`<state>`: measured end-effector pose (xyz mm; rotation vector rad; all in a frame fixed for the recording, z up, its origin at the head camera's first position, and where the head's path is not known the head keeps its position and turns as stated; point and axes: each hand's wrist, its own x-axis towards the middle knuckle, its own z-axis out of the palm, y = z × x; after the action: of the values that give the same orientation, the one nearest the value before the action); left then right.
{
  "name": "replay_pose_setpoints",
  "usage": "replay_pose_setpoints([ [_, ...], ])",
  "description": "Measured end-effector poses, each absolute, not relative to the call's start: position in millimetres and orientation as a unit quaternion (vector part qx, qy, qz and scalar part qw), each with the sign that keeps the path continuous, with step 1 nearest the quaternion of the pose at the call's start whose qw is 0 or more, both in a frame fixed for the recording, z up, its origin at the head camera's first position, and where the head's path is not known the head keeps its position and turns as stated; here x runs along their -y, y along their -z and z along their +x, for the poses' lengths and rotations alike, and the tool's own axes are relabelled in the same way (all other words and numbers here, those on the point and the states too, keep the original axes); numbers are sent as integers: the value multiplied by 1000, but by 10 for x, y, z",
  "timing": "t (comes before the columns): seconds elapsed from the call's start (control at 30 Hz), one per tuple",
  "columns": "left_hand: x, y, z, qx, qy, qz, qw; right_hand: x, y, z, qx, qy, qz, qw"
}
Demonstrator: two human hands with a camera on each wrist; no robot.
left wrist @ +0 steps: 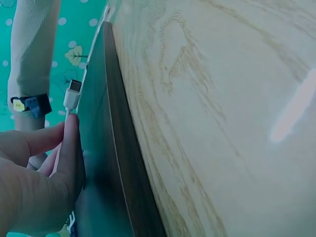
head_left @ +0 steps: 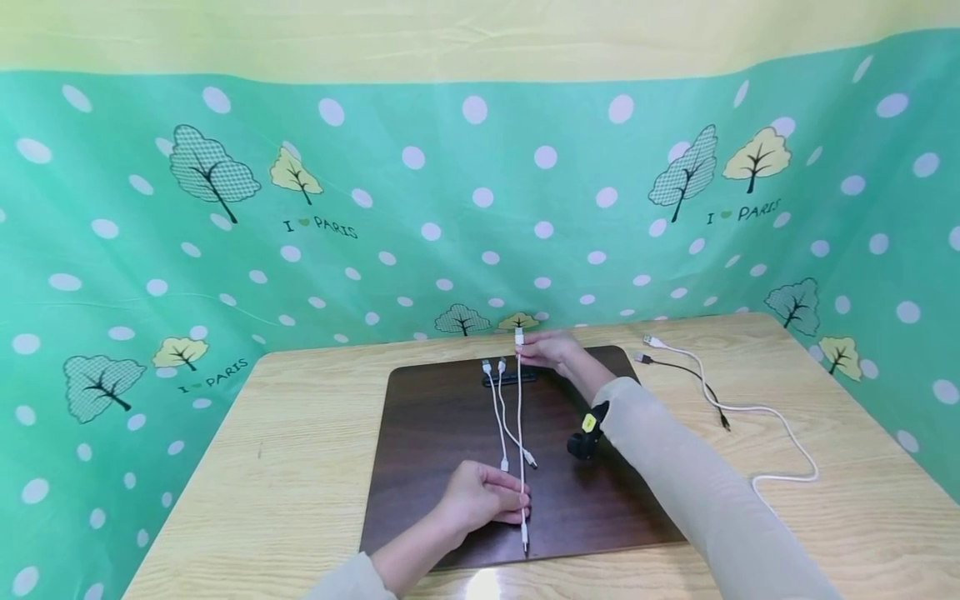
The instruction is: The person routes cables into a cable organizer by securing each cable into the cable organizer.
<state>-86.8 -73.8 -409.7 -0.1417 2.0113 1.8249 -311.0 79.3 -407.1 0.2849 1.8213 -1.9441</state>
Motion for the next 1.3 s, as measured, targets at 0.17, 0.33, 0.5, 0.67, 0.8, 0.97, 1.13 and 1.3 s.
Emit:
replay_pose_setpoints([
  [0.17, 738, 4128, -867, -723, -657, -54, 207, -787, 4115, -3114, -657, 708, 95, 239],
  [0.33, 738, 4174, -857, -724, -657, -58, 203, -776, 4174, -3123, -662, 704, 85, 243],
  [0.5, 716, 4199, -872, -725, -657, -54, 198, -767, 4265, -3138, -658, 714, 92, 220],
  [0.67, 681, 4185, -877, -726, -658, -55, 194, -757, 4337, -3129, -682, 701, 79, 193],
  [0.8, 663, 4174, -876, -730, -653, -58, 193, -739, 4363, -3130, -731, 659, 55, 170],
  [0.97, 659, 4177, -896, -738, -645, -60, 189, -710, 4348, -3129, -807, 577, 35, 123],
  [1.13, 661, 4177, -908, -751, -631, -58, 186, -643, 4316, -3108, -839, 534, 36, 98],
  [1.3, 660, 4151, -938, -768, -610, -57, 184, -527, 4279, -3095, -858, 506, 53, 72],
])
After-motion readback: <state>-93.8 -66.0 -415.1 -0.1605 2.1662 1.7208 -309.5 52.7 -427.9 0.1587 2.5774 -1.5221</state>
